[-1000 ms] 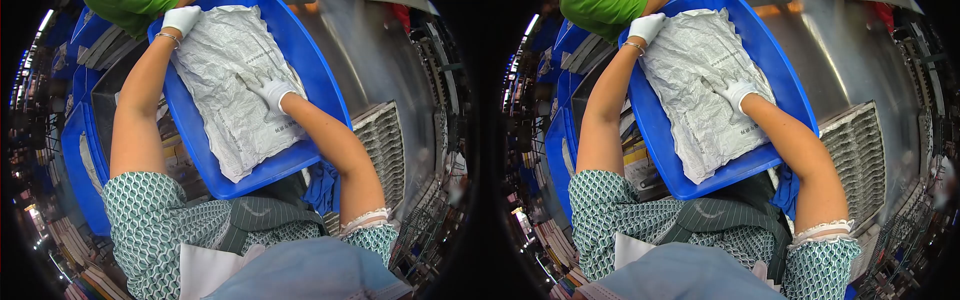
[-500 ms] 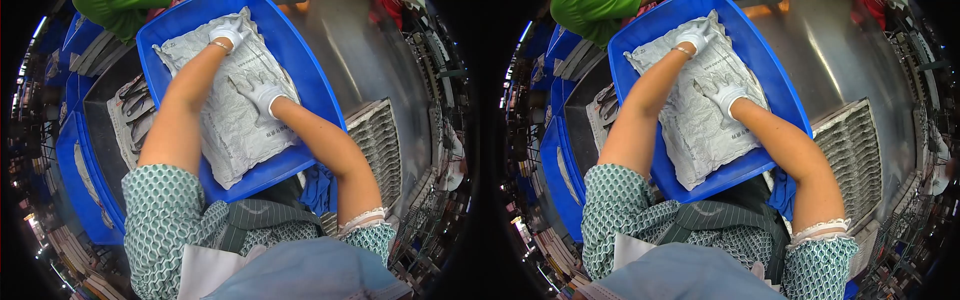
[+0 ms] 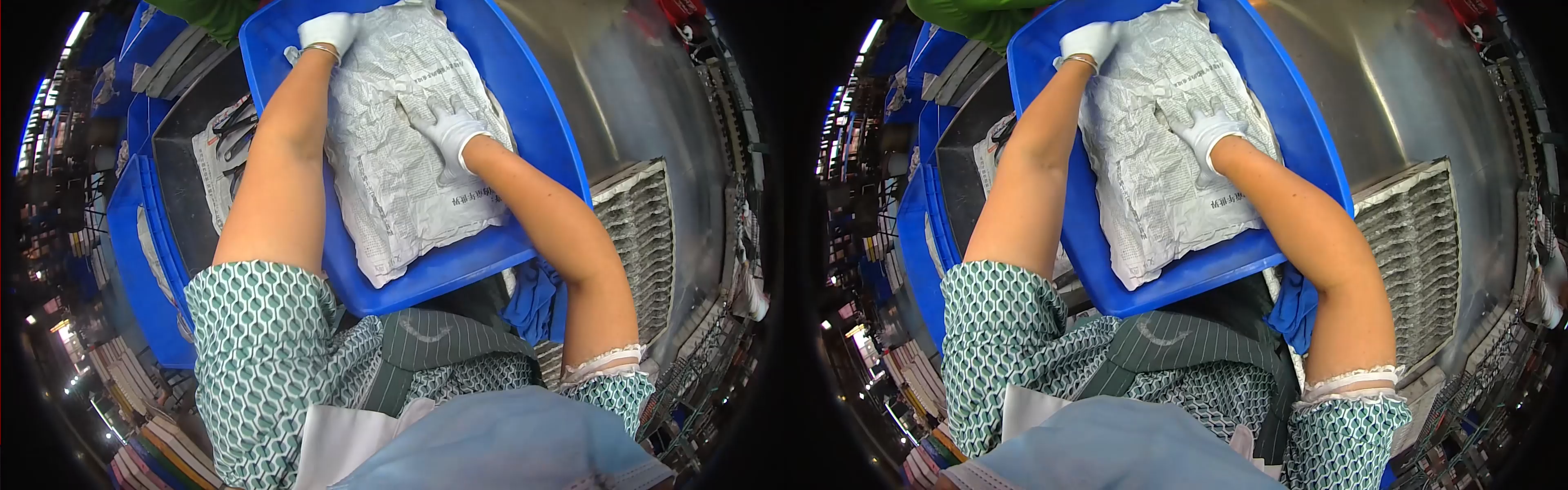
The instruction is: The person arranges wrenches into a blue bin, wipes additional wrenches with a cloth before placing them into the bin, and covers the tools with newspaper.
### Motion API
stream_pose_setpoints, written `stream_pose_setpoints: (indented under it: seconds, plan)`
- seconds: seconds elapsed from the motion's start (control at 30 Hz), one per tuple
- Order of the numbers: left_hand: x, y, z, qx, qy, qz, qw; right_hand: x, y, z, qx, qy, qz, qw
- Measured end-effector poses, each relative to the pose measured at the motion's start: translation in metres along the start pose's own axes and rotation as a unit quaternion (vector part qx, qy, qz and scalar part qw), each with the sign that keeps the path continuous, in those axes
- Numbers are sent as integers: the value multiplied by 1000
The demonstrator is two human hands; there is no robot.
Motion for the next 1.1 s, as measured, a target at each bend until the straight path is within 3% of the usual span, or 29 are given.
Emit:
stream_pose_setpoints:
  seconds: [0.03, 0.1, 0.17, 0.2, 0.3, 0.37, 0.43, 0.53, 0.57, 0.63, 0.67, 0.7, 0.97, 1.0, 1.1]
  plan:
    - [9, 17, -25, 8, -85, -84, 993, -2, 2, 0, 0, -5, 9, 1000]
    - [18, 68, -78, 93, -209, -118, 966, -6, 5, 1, 0, -11, 30, 999]
    - [15, 121, -101, 81, -213, -108, 968, 1, -2, 3, -3, 8, 10, 1000]
    - [15, 113, -91, 62, -219, -109, 968, 0, 0, 4, -3, 13, 5, 1000]
    - [9, 21, -10, 51, -119, -60, 990, 4, 1, 3, -8, 17, -3, 1000]
    - [-20, 17, 38, 77, 37, 4, 996, 1, 2, 3, -2, 14, 4, 1000]
    - [-34, 14, 84, 149, 203, 121, 960, 3, 1, 2, 2, 11, -2, 1000]
    - [-52, 5, 96, 204, 66, 126, 968, 3, 1, 5, -14, 15, -8, 1000]
    - [-57, 3, 97, 201, 24, 55, 978, 3, 1, 6, -20, 16, -11, 1000]
    - [-113, 70, 82, 151, 102, 122, 976, 0, 2, 7, -19, 13, 3, 1000]
    - [-125, 85, 78, 145, 64, -36, 987, 2, 1, 6, -14, 11, 5, 1000]
    - [-121, 77, 82, 119, 75, -114, 983, 3, 0, 6, -9, 7, 8, 1000]
    - [-126, 74, 88, -2, 236, -189, 953, 5, 0, 8, -24, 7, 12, 1000]
    - [-125, 75, 90, -16, 267, -178, 947, 6, 0, 8, -23, 9, 14, 1000]
    - [-131, 69, 74, 72, 146, -67, 984, 6, -3, 8, -13, 11, 4, 1000]
Point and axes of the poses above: each hand's wrist, its own x-axis away from the middle knuckle, its own y-axis out of the palm, z = x × y, the point moved 7 cm from there along -x, towards the middle knuckle, and after that the axes turned 12 degrees about y, right-handed, at the moved point
